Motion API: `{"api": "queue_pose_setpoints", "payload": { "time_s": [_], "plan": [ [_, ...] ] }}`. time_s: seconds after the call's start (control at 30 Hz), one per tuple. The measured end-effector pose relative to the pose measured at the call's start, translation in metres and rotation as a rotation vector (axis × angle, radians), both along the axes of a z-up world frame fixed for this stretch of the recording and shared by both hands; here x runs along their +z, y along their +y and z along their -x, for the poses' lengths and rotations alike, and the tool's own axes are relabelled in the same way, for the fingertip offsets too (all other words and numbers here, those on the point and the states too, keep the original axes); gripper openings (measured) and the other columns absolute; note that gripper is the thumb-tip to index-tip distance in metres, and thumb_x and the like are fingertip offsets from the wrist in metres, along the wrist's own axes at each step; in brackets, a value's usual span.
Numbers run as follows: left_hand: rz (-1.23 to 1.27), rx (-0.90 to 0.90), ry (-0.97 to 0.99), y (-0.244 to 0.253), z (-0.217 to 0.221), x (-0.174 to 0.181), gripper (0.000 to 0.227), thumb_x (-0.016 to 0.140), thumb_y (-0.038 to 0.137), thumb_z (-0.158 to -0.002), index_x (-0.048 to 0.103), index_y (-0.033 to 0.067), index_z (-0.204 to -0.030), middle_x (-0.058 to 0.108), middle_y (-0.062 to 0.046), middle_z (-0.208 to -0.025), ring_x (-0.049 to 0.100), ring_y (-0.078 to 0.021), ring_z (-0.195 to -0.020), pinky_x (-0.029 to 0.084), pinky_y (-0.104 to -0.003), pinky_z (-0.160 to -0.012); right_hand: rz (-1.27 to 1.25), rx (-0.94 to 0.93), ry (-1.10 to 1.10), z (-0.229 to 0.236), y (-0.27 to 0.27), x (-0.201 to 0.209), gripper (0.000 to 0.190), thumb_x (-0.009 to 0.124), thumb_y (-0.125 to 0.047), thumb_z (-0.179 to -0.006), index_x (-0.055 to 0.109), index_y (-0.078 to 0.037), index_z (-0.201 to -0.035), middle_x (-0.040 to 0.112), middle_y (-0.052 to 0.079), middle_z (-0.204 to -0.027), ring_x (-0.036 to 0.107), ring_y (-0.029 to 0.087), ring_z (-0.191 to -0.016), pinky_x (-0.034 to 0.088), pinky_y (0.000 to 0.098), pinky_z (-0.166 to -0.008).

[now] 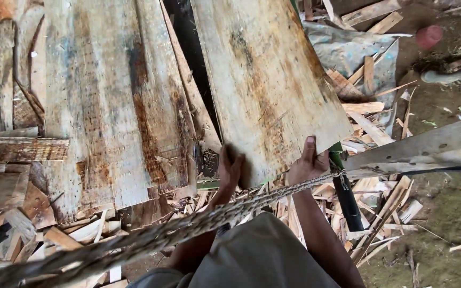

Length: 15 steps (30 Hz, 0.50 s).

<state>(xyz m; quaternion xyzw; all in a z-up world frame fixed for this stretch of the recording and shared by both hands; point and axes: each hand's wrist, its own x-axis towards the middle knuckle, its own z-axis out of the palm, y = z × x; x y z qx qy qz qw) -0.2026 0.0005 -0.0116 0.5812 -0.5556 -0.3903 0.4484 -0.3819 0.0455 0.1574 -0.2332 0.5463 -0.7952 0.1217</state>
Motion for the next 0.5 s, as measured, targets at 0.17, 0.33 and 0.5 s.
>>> {"api": "queue_pose_setpoints", "payload": {
  "time_s": [0.17, 0.33, 0.5],
  "plan": [
    [-0.516, 0.238, 0.501, -0.037, 0.008, 0.004, 0.053, 0.074, 0.013, -0.088, 0.060, 0.0049, -0.139, 0.070, -0.015, -0.130, 0.064, -0.0277, -0.112, 0.053, -0.039, -0.101, 0.028, -0.011, 0.060, -0.003, 0.002, 0.030, 0.036, 0.068, -0.016, -0.105, 0.063, 0.006, -0.132, 0.070, 0.010, -0.129, 0.063, 0.016, -0.112, 0.049, 0.0299, -0.102],
    [-0.516, 0.342, 0.639, -0.056, 0.020, -0.006, 0.040, 0.073, 0.015, -0.093, 0.068, 0.0081, -0.132, 0.073, -0.012, -0.126, 0.067, -0.0247, -0.111, 0.054, -0.037, -0.102, -0.032, 0.105, 0.086, -0.020, 0.005, 0.039, 0.033, 0.064, -0.014, -0.109, 0.063, 0.008, -0.132, 0.072, 0.013, -0.126, 0.066, 0.017, -0.114, 0.050, 0.0295, -0.102],
    [-0.649, -0.059, 0.578, -0.083, 0.068, 0.043, 0.048, 0.066, 0.022, -0.104, 0.055, 0.0138, -0.150, 0.057, -0.007, -0.144, 0.054, -0.0172, -0.115, 0.043, -0.033, -0.095, -0.141, 0.100, 0.741, -0.035, -0.009, 0.032, 0.020, 0.067, -0.015, -0.102, 0.075, -0.002, -0.114, 0.079, 0.015, -0.098, 0.072, 0.014, -0.075, 0.058, 0.0312, -0.063]
  ]
}}
